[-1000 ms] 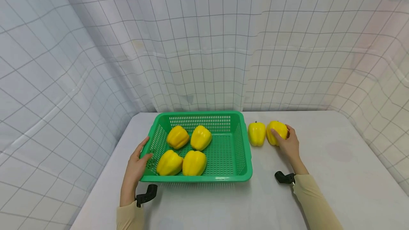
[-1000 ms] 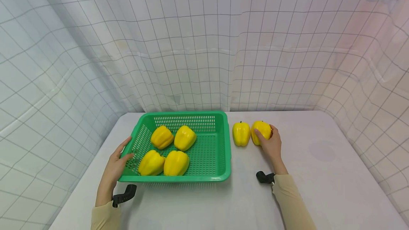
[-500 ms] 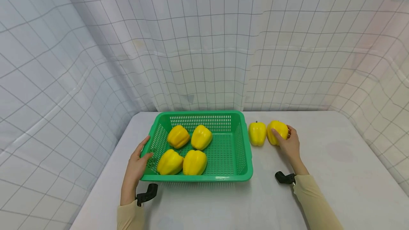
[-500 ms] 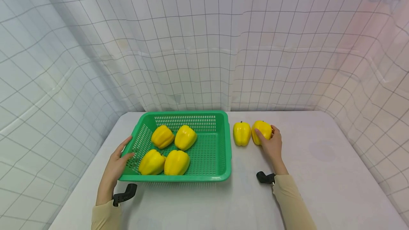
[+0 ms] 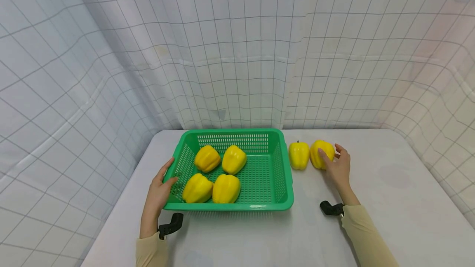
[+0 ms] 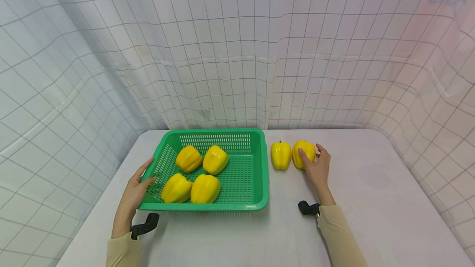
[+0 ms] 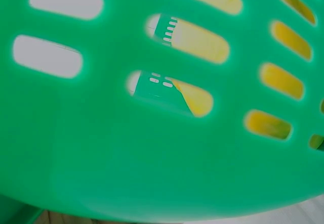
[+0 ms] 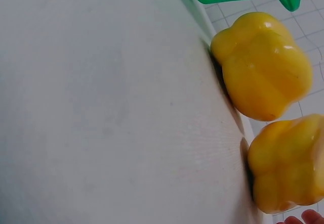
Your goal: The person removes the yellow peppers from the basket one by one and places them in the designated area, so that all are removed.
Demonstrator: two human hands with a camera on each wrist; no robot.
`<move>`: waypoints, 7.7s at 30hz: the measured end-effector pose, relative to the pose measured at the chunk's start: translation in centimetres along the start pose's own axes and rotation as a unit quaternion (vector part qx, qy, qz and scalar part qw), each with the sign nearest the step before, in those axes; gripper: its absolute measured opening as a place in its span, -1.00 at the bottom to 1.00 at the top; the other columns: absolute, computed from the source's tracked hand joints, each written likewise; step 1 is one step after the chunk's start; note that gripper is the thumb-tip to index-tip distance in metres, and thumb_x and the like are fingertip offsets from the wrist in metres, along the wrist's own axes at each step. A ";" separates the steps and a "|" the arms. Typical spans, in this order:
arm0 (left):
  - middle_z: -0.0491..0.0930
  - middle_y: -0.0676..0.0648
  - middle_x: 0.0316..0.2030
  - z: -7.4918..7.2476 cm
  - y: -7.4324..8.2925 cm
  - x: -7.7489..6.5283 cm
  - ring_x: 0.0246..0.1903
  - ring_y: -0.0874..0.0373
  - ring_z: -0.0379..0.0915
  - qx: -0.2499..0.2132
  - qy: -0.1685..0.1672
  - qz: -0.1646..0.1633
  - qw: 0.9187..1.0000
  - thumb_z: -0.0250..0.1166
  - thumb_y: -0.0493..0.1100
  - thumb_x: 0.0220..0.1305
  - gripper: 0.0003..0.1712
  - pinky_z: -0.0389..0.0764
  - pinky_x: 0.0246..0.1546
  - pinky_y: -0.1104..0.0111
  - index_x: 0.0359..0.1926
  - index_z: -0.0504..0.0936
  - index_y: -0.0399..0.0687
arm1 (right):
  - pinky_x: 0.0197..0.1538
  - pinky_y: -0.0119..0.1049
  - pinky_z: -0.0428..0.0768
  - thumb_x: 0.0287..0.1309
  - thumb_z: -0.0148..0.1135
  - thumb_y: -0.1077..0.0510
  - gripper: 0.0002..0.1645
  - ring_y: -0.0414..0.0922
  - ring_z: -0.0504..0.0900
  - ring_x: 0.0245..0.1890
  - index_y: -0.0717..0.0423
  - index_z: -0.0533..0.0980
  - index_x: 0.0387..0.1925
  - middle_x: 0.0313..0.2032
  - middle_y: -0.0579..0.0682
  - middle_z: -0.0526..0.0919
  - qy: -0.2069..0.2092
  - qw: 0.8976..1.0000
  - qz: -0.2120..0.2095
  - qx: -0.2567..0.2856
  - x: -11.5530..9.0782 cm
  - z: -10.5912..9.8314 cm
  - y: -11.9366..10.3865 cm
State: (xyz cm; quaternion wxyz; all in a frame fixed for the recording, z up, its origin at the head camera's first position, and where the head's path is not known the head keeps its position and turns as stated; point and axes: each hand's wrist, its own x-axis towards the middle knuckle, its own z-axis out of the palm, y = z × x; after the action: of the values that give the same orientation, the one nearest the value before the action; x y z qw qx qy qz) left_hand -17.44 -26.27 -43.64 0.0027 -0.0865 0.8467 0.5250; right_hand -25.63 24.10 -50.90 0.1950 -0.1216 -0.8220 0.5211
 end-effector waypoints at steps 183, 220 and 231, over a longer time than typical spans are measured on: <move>0.04 -0.24 0.40 0.0 0.1 -0.1 0.04 -0.15 0.27 0.004 0.001 -0.010 1.000 0.01 -0.18 0.42 -0.30 0.34 -0.18 0.16 0.48 0.02 0.36 | -0.01 -0.18 0.46 0.04 0.36 -0.09 -0.21 -0.02 0.43 0.03 0.08 0.24 0.21 0.13 0.16 0.37 -0.534 0.836 -0.122 -0.030 -5.6 11.6 -18.0; -0.05 -0.19 0.43 0.0 0.1 0.0 0.09 -0.16 0.19 0.001 -0.001 -0.012 1.000 0.00 -0.19 0.42 -0.30 0.27 -0.09 0.07 0.47 0.02 0.36 | -0.18 -0.15 0.51 0.04 0.38 -0.05 -0.25 0.03 0.43 -0.07 0.09 0.31 0.22 0.09 0.09 0.44 -0.275 0.946 -0.131 0.109 -5.4 6.7 -18.3; -0.06 -0.18 0.44 0.0 0.1 0.0 0.12 -0.16 0.16 -0.004 -0.001 -0.012 1.000 0.00 -0.19 0.41 -0.30 0.26 -0.05 0.04 0.48 0.03 0.34 | -0.19 -0.16 0.46 0.11 0.34 0.07 -0.35 0.04 0.43 -0.22 0.16 0.33 0.20 0.02 0.14 0.48 -0.239 0.955 -0.125 0.124 -5.8 3.8 -19.1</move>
State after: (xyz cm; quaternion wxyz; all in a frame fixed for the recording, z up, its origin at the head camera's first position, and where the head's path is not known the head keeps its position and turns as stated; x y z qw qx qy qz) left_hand -17.41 -26.24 -43.54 0.0096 -0.0958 0.8433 0.5287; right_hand -22.10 10.49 -36.16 0.0703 0.1353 -0.7818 0.6046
